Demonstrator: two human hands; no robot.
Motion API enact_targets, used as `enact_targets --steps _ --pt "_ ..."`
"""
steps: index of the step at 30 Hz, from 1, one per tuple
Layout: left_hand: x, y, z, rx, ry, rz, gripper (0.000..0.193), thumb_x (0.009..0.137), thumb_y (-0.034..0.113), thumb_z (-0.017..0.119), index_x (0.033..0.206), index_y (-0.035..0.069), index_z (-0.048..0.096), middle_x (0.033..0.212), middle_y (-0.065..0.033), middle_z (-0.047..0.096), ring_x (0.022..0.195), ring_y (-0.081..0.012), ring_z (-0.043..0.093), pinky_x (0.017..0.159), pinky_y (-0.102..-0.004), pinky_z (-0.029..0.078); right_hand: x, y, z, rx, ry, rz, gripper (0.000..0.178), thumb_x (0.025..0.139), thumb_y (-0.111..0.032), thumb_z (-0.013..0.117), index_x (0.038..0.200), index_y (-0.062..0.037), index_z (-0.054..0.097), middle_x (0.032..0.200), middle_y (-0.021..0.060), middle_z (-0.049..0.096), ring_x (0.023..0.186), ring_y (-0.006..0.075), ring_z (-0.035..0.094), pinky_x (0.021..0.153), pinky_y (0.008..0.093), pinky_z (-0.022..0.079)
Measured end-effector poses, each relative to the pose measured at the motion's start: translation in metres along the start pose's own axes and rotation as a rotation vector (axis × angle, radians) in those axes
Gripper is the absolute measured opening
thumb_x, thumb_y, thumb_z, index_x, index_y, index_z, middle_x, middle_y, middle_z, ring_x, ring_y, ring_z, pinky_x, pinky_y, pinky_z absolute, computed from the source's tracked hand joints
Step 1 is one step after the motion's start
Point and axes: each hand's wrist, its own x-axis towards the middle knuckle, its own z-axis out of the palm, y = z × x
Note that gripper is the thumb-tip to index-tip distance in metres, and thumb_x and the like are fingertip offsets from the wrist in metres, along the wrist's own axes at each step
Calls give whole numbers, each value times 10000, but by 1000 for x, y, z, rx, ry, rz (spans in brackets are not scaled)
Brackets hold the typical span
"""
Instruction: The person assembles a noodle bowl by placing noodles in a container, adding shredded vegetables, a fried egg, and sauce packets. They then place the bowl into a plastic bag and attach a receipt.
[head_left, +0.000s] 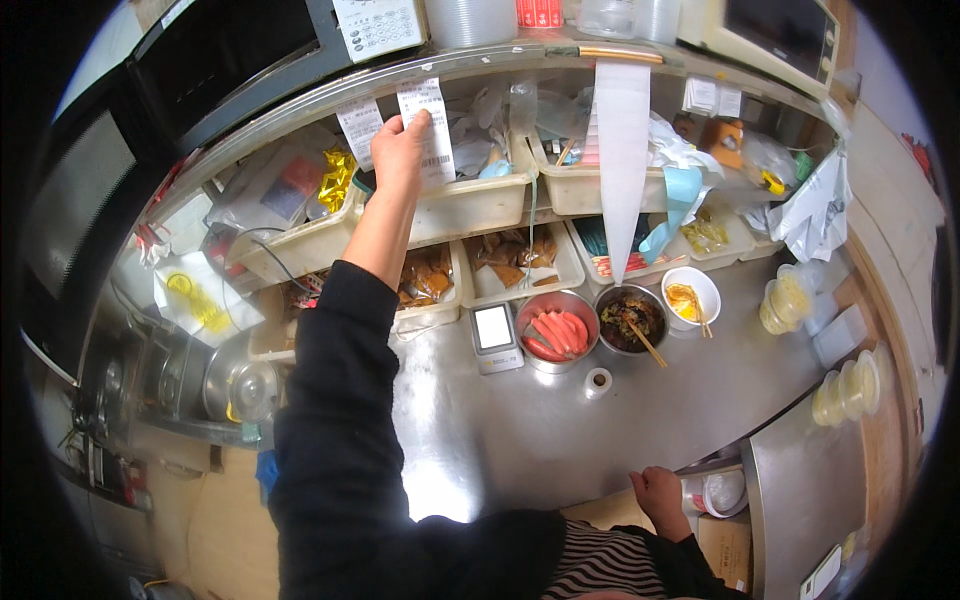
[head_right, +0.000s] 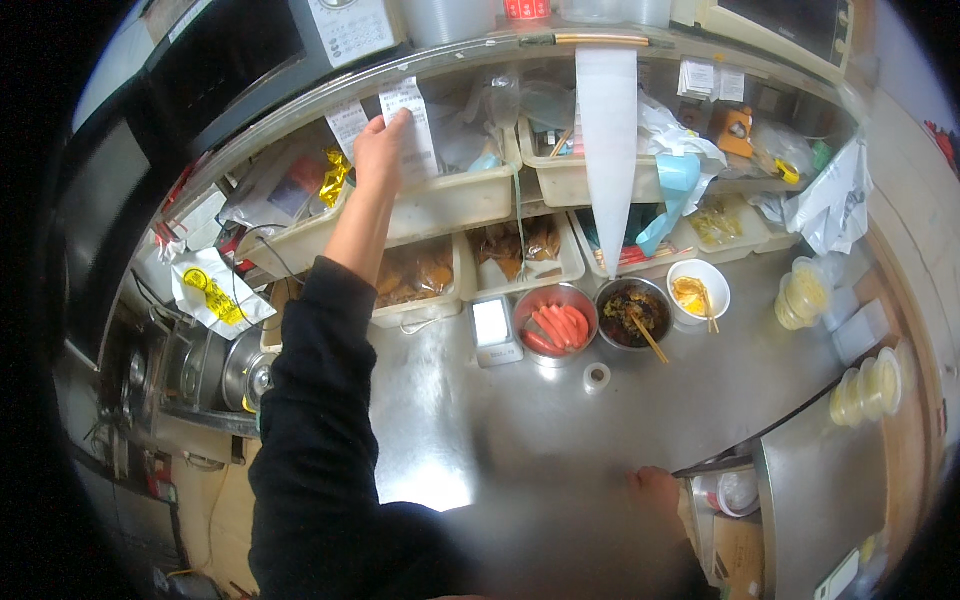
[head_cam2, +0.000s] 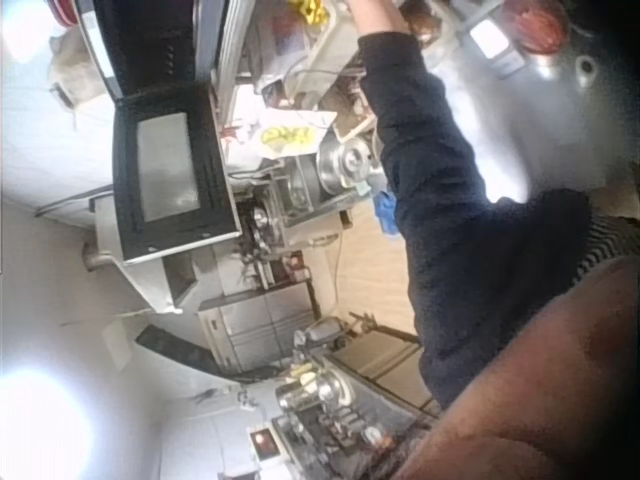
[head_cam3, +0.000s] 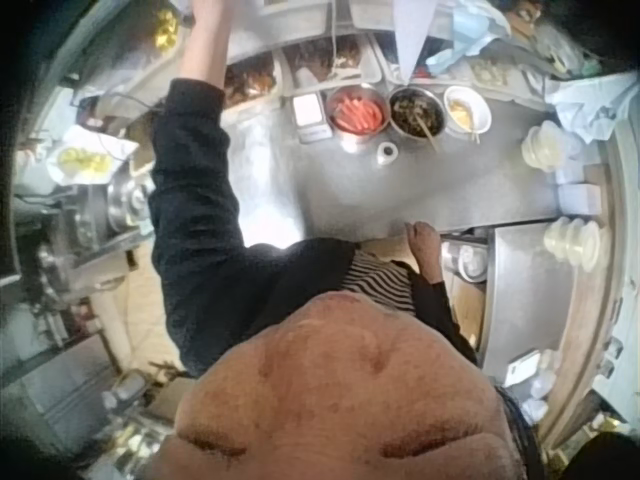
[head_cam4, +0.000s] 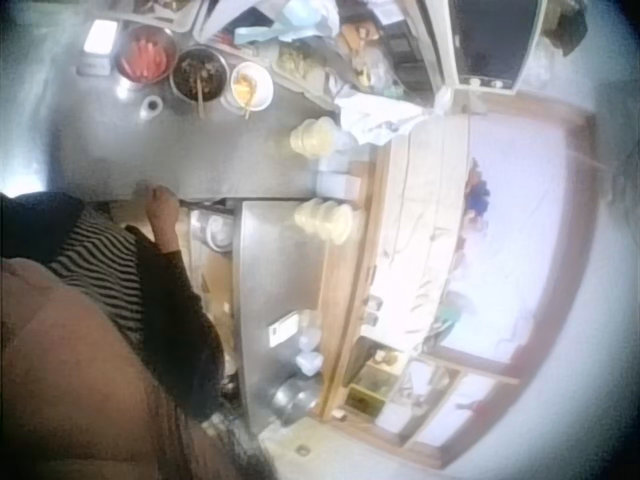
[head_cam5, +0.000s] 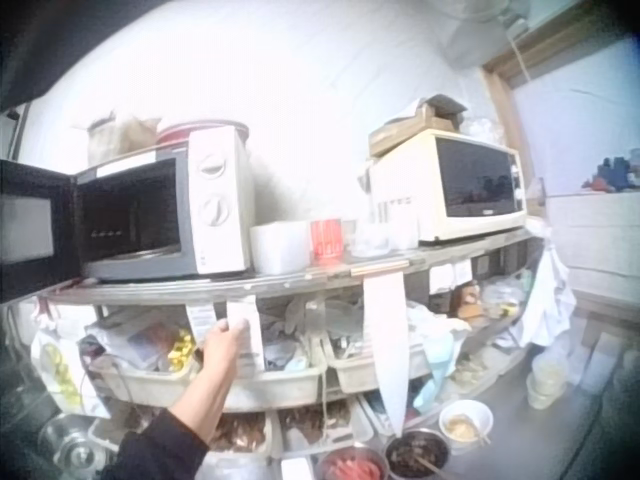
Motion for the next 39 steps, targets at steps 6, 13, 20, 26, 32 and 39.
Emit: enact_targets --steps 6,13,20,26,32,39 --pt "1 -6 2 -69 2 -24 199 863 170 675 964 -2 671 881 -38 679 737 -97 580 671 -266 462 -1 1 -2 -27 -100 70 378 835 -343 597 653 -11 613 689 190 591 710 394 601 647 497 466" --pt "9 -8 2 -108 -2 -38 183 856 173 671 943 13 670 853 -26 668 723 -99 574 672 -271 459 -2 0 1 -55 -122 89 363 830 -338 598 667 -15 625 699 187 604 705 386 605 659 493 474" --pt "26 -12 -13 52 -20 -28 249 857 292 671 939 60 630 821 1 601 735 -124 504 677 -306 414 -6 2 10 60 20 6 348 827 -311 636 635 -22 600 673 186 586 651 403 579 585 491 454" --pt "44 -22 -21 -35 -130 -4 366 890 380 612 1060 55 608 908 -43 578 806 -160 542 715 -330 463 -3 -7 -9 171 -75 188 291 852 -313 616 824 -24 637 799 175 630 733 349 619 668 457 493" --pt "-6 -26 -34 388 273 418 404 925 337 622 1059 -42 581 962 -72 607 870 -158 560 787 -293 458 33 7 -65 403 230 154 250 905 -262 568 968 -25 619 830 170 633 789 320 630 698 438 486" --pt "-71 -7 -13 327 157 427 303 947 167 586 1166 -32 521 1148 -118 557 1053 -193 534 949 -331 418 203 98 -191 267 801 -163 159 909 -176 530 923 -22 561 864 167 593 834 355 569 718 435 453"
